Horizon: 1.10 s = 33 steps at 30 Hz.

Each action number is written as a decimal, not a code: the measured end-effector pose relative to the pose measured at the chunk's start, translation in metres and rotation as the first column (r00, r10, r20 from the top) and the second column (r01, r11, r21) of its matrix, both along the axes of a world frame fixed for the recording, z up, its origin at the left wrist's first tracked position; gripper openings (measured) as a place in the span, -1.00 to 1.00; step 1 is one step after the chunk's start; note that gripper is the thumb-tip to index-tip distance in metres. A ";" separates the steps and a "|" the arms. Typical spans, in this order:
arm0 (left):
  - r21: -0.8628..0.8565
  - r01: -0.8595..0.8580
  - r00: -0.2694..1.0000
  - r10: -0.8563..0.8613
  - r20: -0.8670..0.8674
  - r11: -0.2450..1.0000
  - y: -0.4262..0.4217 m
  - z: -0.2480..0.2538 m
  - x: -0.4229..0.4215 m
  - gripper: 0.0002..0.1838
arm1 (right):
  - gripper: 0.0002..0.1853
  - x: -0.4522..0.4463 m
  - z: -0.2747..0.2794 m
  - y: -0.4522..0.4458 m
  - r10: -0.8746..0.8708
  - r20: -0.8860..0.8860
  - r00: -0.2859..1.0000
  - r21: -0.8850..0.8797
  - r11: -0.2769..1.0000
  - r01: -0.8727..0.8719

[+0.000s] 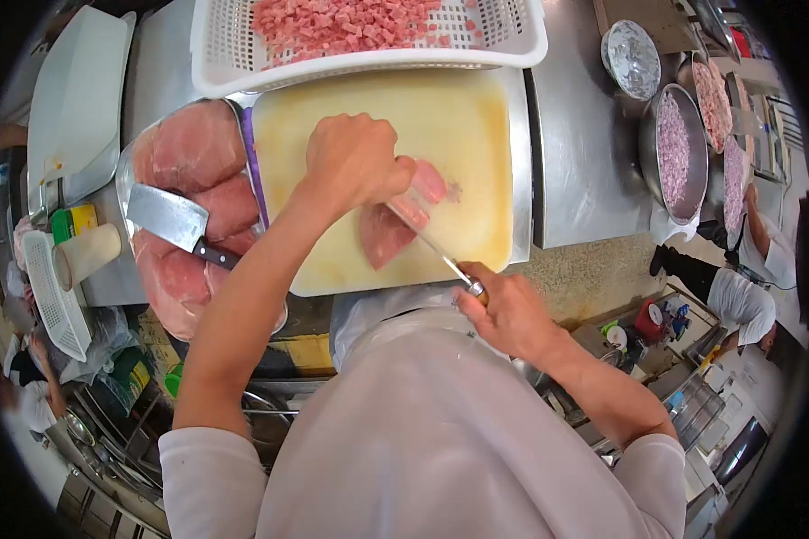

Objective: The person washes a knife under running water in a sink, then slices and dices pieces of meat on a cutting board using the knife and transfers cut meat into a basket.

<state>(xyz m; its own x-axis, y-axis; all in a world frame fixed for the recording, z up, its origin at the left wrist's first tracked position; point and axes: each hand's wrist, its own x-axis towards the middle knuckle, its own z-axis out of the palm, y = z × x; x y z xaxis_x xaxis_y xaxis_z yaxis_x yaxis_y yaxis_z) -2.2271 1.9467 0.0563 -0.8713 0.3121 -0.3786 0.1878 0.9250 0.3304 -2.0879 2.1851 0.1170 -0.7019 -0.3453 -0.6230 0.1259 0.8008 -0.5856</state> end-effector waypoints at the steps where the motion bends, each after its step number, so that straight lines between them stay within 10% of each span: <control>1: 0.016 -0.010 1.000 0.010 -0.018 1.000 -0.004 -0.004 -0.002 -0.61 | -0.64 -0.002 -0.001 -0.005 0.011 0.014 1.000 0.017 1.000 -0.011; 10: 0.122 -0.136 0.953 0.164 -0.254 0.983 -0.025 -0.041 0.009 -0.69 | -0.60 0.006 -0.100 -0.013 0.060 -0.349 0.935 -0.105 0.989 -0.103; 33: 0.087 -0.063 0.998 0.064 -0.009 0.994 -0.025 -0.010 0.015 -0.62 | -0.63 0.009 -0.006 -0.019 0.070 0.003 0.998 0.014 0.997 -0.070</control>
